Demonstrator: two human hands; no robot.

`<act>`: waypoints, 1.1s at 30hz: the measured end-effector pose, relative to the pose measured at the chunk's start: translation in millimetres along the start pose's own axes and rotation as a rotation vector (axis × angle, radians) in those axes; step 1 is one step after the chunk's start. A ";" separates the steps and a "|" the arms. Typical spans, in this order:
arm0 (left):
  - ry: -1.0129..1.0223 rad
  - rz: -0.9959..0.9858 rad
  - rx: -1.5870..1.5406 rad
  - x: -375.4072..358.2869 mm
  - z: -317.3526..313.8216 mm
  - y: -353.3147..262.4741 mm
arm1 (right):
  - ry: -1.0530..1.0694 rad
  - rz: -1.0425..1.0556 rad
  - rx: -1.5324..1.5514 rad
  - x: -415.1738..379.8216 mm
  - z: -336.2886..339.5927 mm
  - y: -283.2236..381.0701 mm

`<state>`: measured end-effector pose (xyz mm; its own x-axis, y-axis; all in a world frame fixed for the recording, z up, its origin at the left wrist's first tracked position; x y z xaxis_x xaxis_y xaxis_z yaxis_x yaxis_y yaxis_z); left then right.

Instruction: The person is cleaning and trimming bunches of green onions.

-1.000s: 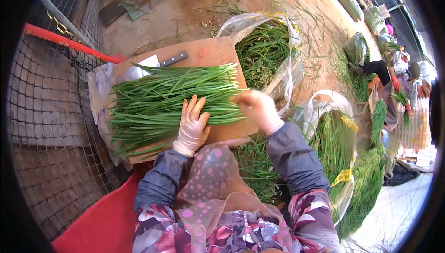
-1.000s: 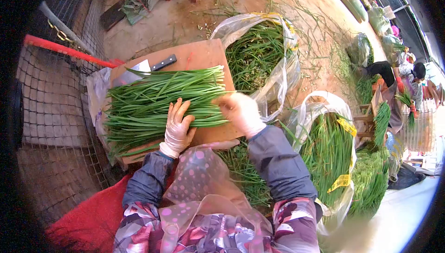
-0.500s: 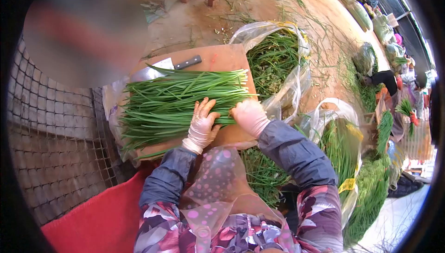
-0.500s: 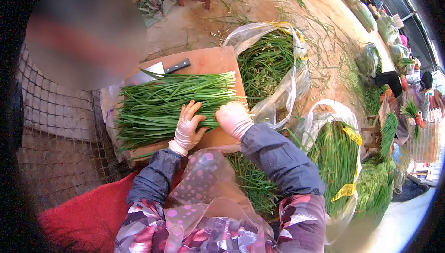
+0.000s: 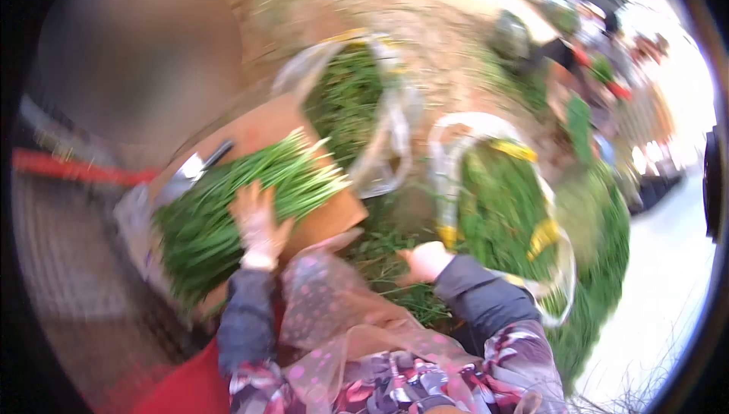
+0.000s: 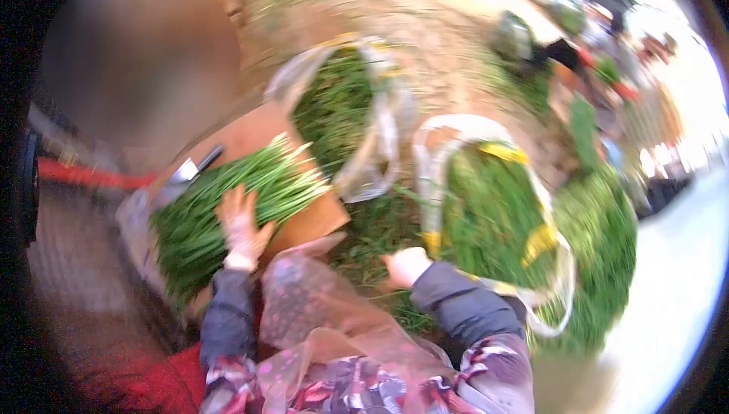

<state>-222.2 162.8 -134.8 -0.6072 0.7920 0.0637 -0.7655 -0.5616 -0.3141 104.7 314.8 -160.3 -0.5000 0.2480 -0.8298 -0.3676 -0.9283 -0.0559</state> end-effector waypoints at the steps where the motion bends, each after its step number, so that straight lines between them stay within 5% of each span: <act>1: 0.014 -0.037 0.020 -1.9 1.6 -0.6 | 0.011 0.031 0.628 -31.6 -8.7 -10.6; 2: 0.021 -0.085 0.026 -3.3 6.8 -3.8 | 0.064 0.089 0.890 -55.4 -21.0 -15.5; 6: 0.124 -0.158 -0.028 -12.7 3.8 -1.7 | -0.565 -0.026 0.927 -124.0 -48.9 -65.8; 10: 0.124 -0.141 -0.023 -16.7 10.4 -2.9 | -0.954 -0.307 0.997 -185.5 -54.0 -150.3; 14: 0.025 -0.097 0.047 -13.8 29.4 -20.5 | -1.125 -0.373 0.859 -187.7 -46.1 -223.0; 18: -0.126 -0.440 -0.130 -3.6 63.5 -144.7 | -1.022 -0.535 0.645 -133.1 -28.0 -289.5; 20: -0.065 -0.634 -0.299 6.8 67.5 -225.0 | -0.877 -0.723 0.626 -116.1 -18.4 -322.8; 23: 0.128 -0.907 -0.287 25.5 50.6 -351.6 | -0.964 -0.586 0.641 -104.2 6.7 -365.1; 25: 0.238 -1.051 -0.312 55.7 15.2 -417.6 | -0.789 -0.595 0.654 -102.3 34.2 -384.9; 28: 0.258 -0.992 -0.085 131.2 -61.9 -471.5 | -0.666 -0.378 0.787 -96.5 63.7 -411.0; 29: 0.276 -0.945 -0.157 162.6 -82.1 -477.3 | -0.684 -0.205 0.861 -75.5 63.3 -430.1; 33: 0.447 -0.696 -0.491 249.5 -153.2 -471.1 | -0.520 -0.121 0.916 -31.9 79.9 -473.2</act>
<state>19.5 661.6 -116.0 0.1647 0.9850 0.0511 -0.6874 0.1518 -0.7102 231.9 768.3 -63.1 -0.6149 0.6141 -0.4948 -0.7799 -0.3803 0.4972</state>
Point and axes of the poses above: each hand's wrist, its own x-axis towards the middle knuckle, its own z-axis out of the back of the hand, y = z × x, the point moved 7 cm from there along x, towards the middle knuckle, and after that the axes turned 7 degrees about y, right-handed, at the moved point
